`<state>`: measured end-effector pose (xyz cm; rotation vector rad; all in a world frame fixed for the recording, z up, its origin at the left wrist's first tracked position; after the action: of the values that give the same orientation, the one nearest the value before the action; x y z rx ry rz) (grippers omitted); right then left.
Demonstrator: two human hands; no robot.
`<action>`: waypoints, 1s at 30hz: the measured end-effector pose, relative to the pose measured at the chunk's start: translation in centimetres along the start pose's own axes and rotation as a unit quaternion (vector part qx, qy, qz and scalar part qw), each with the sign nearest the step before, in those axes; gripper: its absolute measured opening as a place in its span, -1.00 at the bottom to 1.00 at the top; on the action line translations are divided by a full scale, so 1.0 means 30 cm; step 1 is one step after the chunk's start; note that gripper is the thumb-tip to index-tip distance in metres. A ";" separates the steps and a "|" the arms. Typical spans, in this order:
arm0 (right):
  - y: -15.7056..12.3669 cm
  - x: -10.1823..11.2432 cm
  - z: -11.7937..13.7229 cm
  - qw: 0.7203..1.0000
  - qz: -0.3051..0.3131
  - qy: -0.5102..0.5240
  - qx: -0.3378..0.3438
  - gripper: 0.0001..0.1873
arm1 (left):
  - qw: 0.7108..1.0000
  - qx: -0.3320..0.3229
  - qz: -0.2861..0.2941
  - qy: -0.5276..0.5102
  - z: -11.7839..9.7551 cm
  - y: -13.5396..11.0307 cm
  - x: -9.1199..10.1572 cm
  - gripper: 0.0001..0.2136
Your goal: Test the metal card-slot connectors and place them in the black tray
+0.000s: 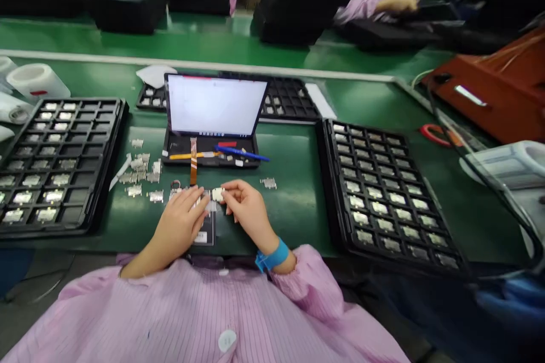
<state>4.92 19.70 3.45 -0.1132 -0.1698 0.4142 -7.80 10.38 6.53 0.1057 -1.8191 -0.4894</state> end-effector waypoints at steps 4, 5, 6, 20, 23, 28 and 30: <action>0.004 0.012 -0.023 1.000 -0.005 -0.019 -0.014 -0.73 | 0.997 -0.021 -0.046 0.054 -0.021 -0.007 -0.014 -0.69; 0.012 0.014 -0.031 1.000 -0.005 -0.019 -0.014 -0.71 | 0.995 -0.030 -0.059 0.070 -0.021 -0.006 -0.024 -0.68; 0.020 0.016 -0.038 1.000 -0.003 -0.019 -0.013 -0.70 | 0.992 -0.041 -0.077 0.086 -0.020 -0.004 -0.033 -0.68; 0.038 0.026 -0.065 1.000 -0.001 -0.021 0.000 -0.56 | 0.963 -0.129 -0.129 0.197 -0.008 -0.008 -0.088 -0.65; 0.037 0.028 -0.064 1.000 -0.005 -0.020 0.001 -0.57 | 0.964 -0.133 -0.129 0.190 -0.014 -0.003 -0.099 -0.63; 0.037 0.024 -0.052 1.000 -0.009 -0.014 0.001 -0.54 | 0.972 -0.050 -0.202 0.108 -0.013 0.000 -0.085 -0.66; 0.037 0.027 -0.048 1.000 -0.008 -0.017 -0.001 -0.51 | 0.976 -0.018 -0.200 0.083 -0.016 0.003 -0.064 -0.69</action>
<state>5.50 20.93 2.00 -0.1074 -0.2048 0.4005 -6.74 10.94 4.95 0.4809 -1.6248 -0.7724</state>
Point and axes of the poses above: each hand's wrist, its own y-axis towards the middle knuckle, its own x-axis out of the back of the hand, z = x × y, the point moved 7 cm from there along y, towards the middle knuckle, and after that the axes turned 1 degree about y, right-handed, at the moved point
